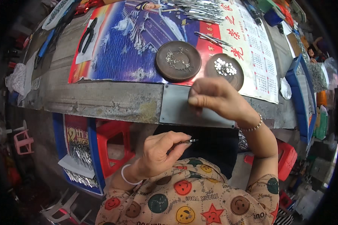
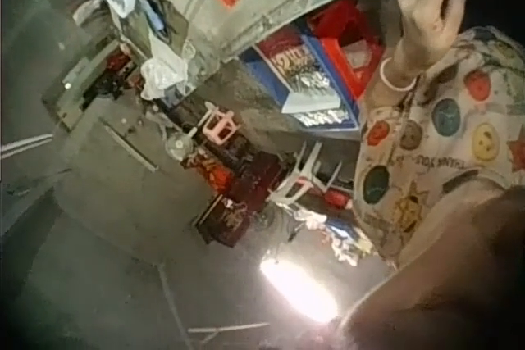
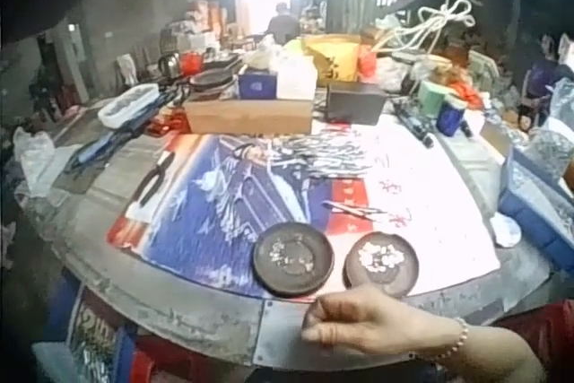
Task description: Assembling small metal pins and components into hardware housings at a workbench.
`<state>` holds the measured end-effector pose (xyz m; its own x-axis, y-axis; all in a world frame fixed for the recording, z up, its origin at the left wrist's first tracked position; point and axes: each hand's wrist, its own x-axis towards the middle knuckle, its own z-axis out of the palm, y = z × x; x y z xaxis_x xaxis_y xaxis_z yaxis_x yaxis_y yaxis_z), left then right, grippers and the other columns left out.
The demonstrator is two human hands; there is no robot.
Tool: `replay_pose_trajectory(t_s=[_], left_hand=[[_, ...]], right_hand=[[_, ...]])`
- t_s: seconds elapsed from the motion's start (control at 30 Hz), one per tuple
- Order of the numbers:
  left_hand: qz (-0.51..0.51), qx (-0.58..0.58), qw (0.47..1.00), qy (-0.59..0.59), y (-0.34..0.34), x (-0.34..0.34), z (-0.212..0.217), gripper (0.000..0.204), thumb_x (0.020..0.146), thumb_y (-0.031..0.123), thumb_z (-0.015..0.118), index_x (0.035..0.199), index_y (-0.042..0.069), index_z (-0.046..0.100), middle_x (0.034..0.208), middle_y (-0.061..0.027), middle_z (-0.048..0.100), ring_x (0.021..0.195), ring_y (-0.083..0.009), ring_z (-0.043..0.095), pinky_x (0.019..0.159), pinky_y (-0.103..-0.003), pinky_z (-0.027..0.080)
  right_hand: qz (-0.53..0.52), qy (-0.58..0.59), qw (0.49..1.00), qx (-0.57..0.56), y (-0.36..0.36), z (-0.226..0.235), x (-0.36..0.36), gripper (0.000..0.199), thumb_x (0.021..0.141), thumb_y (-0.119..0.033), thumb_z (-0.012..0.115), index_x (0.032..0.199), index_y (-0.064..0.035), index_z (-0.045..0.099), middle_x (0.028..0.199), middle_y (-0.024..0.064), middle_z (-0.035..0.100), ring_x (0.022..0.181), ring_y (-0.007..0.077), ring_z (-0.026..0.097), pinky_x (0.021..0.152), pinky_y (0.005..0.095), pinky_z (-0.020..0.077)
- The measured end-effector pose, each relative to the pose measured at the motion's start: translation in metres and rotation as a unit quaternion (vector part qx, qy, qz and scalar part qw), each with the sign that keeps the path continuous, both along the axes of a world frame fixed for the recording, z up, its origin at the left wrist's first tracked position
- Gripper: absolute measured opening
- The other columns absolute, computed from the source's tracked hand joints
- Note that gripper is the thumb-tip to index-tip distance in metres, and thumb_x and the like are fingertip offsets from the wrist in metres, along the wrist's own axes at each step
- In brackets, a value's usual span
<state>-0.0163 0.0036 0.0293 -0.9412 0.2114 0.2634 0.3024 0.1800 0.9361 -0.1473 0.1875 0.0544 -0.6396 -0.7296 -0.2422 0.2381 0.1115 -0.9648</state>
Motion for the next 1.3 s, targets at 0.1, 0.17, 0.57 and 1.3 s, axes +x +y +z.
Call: replay_pose_trajectory(t_s=[0.1, 0.17, 0.57, 1.3], left_hand=[[0.009, -0.046, 0.996, 0.077, -0.003, -0.005, 0.0, 0.02, 0.074, -0.005, 0.067, 0.091, -0.002, 0.057, 0.074, -0.0127, 0.063, 0.058, -0.0213, 0.061, 0.051, -0.027, 0.046], [-0.002, -0.09, 0.987, 0.134, -0.005, -0.007, -0.003, 0.024, 0.072, -0.005, 0.069, 0.091, -0.001, 0.056, 0.074, -0.012, 0.063, 0.058, -0.0218, 0.061, 0.051, -0.028, 0.047], [-0.014, -0.16, 0.96, 0.23, 0.0, -0.009, -0.004, 0.025, 0.064, -0.003, 0.07, 0.086, -0.001, 0.06, 0.073, -0.0109, 0.061, 0.055, -0.0203, 0.059, 0.046, -0.029, 0.045], [-0.034, -0.175, 0.955, 0.235, -0.001, -0.015, -0.007, 0.021, 0.07, 0.003, 0.066, 0.089, -0.002, 0.059, 0.074, -0.0119, 0.061, 0.055, -0.02, 0.058, 0.046, -0.028, 0.044]], right_hand=[[0.057, -0.087, 0.995, -0.005, 0.004, 0.006, 0.022, 0.017, 0.09, -0.015, 0.06, 0.088, 0.002, 0.055, 0.08, 0.0043, 0.058, 0.072, 0.0101, 0.057, 0.066, 0.0243, 0.0473], [0.086, -0.086, 0.993, -0.007, 0.01, 0.005, 0.032, 0.018, 0.091, -0.015, 0.059, 0.088, 0.0026, 0.055, 0.08, 0.0043, 0.058, 0.072, 0.0101, 0.056, 0.066, 0.0241, 0.0472], [0.134, -0.075, 0.987, 0.041, 0.018, 0.006, 0.037, 0.015, 0.089, -0.012, 0.061, 0.086, 0.0021, 0.056, 0.077, 0.0022, 0.057, 0.069, 0.0083, 0.054, 0.062, 0.0226, 0.0452], [0.149, 0.005, 0.985, 0.082, 0.015, 0.008, 0.03, 0.016, 0.086, -0.012, 0.059, 0.082, 0.0037, 0.056, 0.068, 0.008, 0.057, 0.065, 0.0115, 0.051, 0.06, 0.0296, 0.0431]])
